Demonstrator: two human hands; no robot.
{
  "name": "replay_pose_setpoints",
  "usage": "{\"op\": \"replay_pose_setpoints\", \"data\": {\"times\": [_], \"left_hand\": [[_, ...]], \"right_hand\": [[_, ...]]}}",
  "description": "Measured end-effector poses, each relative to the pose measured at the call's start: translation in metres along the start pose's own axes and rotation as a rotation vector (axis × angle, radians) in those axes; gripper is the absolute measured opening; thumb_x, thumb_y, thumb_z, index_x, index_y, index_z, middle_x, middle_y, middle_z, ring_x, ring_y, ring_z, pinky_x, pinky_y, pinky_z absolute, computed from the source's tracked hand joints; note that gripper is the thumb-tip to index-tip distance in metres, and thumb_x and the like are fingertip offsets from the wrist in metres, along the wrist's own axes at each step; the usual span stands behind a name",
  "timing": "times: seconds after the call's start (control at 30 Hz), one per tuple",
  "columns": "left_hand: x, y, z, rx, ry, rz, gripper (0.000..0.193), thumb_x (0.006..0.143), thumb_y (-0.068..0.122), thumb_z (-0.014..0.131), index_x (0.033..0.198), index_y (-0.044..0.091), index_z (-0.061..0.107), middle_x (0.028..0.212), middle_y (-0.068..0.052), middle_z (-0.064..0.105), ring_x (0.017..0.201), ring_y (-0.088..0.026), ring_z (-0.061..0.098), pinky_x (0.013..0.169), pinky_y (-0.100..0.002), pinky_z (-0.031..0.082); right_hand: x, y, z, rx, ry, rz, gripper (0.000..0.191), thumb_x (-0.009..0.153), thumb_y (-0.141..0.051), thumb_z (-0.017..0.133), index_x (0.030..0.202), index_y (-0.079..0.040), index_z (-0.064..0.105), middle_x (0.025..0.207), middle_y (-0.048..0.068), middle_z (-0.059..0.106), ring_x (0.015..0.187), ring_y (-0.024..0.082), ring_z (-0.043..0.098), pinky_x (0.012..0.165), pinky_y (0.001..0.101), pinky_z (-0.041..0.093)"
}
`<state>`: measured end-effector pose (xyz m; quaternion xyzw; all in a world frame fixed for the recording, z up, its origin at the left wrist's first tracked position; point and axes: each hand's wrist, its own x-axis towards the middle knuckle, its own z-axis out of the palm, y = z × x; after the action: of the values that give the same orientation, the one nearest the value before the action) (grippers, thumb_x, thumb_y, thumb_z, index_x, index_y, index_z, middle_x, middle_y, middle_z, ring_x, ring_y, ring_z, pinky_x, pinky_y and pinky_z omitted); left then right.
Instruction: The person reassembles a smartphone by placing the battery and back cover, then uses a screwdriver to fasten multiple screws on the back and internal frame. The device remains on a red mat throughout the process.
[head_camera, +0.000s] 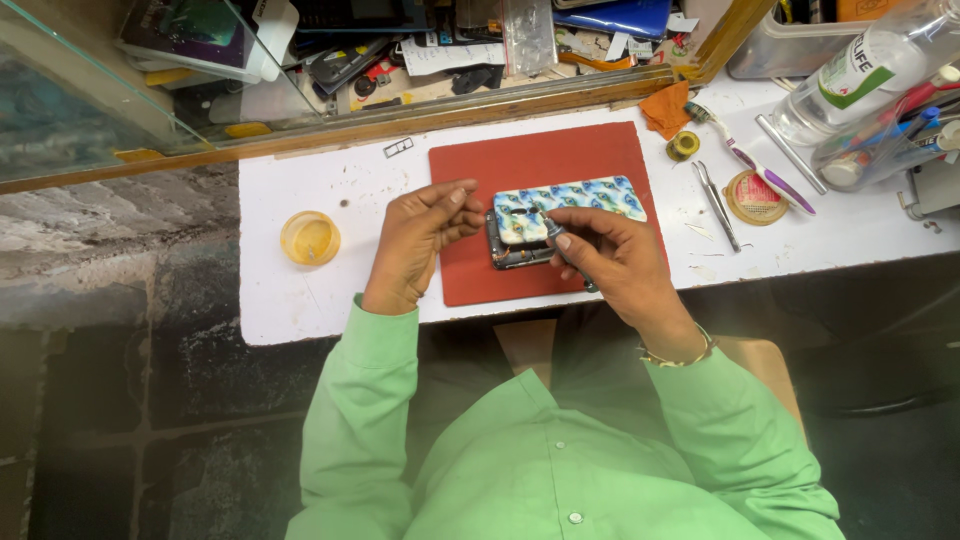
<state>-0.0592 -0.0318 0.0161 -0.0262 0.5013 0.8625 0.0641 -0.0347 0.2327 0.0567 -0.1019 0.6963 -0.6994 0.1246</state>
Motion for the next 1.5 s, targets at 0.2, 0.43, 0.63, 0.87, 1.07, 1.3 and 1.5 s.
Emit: {"op": "replay_pose_setpoints", "data": {"times": [0.2, 0.43, 0.63, 0.87, 1.07, 1.3, 1.5], "left_hand": [[0.0, -0.008, -0.002, -0.178, -0.084, -0.035, 0.03, 0.102, 0.008, 0.057, 0.127, -0.007, 0.066, 0.108, -0.019, 0.074, 0.098, -0.024, 0.074, 0.091, -0.035, 0.061], [-0.002, -0.013, -0.001, -0.167, -0.045, -0.037, 0.028, 0.101, 0.007, 0.062, 0.124, -0.008, 0.067, 0.106, -0.018, 0.075, 0.096, -0.024, 0.075, 0.088, -0.033, 0.062], [-0.004, -0.018, 0.001, -0.181, -0.036, -0.004, 0.025, 0.1, 0.014, 0.067, 0.116, -0.006, 0.071, 0.098, -0.014, 0.076, 0.088, -0.02, 0.075, 0.081, -0.031, 0.063], [-0.006, -0.023, 0.005, -0.131, -0.014, 0.01, 0.028, 0.099, 0.025, 0.069, 0.106, -0.002, 0.073, 0.087, -0.009, 0.074, 0.075, -0.015, 0.071, 0.072, -0.028, 0.061], [-0.006, -0.028, 0.011, -0.122, -0.002, 0.034, 0.025, 0.1, 0.026, 0.07, 0.098, 0.002, 0.072, 0.079, -0.004, 0.068, 0.066, -0.011, 0.061, 0.063, -0.024, 0.053], [-0.009, -0.035, 0.024, -0.017, 0.047, 0.179, 0.024, 0.106, 0.025, 0.064, 0.094, 0.005, 0.069, 0.077, 0.0, 0.063, 0.066, -0.008, 0.055, 0.061, -0.022, 0.047], [-0.017, -0.035, 0.031, 0.055, 0.153, 0.183, 0.024, 0.105, 0.022, 0.061, 0.099, 0.002, 0.072, 0.076, -0.001, 0.063, 0.063, -0.008, 0.054, 0.058, -0.023, 0.046]], "right_hand": [[0.002, 0.006, 0.003, 0.253, 0.025, 0.026, 0.034, 0.102, -0.007, 0.061, 0.133, 0.006, 0.062, 0.103, 0.011, 0.072, 0.085, 0.015, 0.069, 0.069, 0.0267, 0.059], [0.003, 0.01, 0.014, 0.277, 0.011, 0.036, 0.034, 0.102, -0.006, 0.06, 0.133, 0.006, 0.061, 0.102, 0.012, 0.071, 0.083, 0.015, 0.068, 0.068, 0.0272, 0.059], [0.004, 0.007, 0.023, 0.268, -0.012, 0.041, 0.036, 0.102, -0.006, 0.059, 0.136, 0.007, 0.06, 0.102, 0.011, 0.07, 0.083, 0.013, 0.067, 0.067, 0.0257, 0.058], [0.012, 0.003, 0.034, 0.24, -0.003, 0.028, 0.035, 0.102, -0.005, 0.057, 0.136, 0.005, 0.062, 0.096, 0.005, 0.066, 0.074, 0.008, 0.057, 0.055, 0.0216, 0.046], [0.026, 0.0, 0.052, -0.114, 0.054, -0.215, 0.028, 0.098, -0.003, 0.07, 0.125, 0.003, 0.067, 0.093, -0.001, 0.062, 0.084, 0.003, 0.057, 0.075, 0.0188, 0.05], [0.046, -0.005, 0.067, -0.328, 0.131, -0.299, 0.018, 0.093, -0.009, 0.075, 0.109, -0.001, 0.073, 0.092, 0.002, 0.069, 0.078, 0.007, 0.064, 0.068, 0.0232, 0.053], [0.048, -0.004, 0.072, -0.469, 0.151, -0.413, 0.014, 0.09, -0.005, 0.075, 0.104, -0.001, 0.075, 0.09, 0.008, 0.069, 0.077, 0.018, 0.069, 0.068, 0.0309, 0.053]]}}
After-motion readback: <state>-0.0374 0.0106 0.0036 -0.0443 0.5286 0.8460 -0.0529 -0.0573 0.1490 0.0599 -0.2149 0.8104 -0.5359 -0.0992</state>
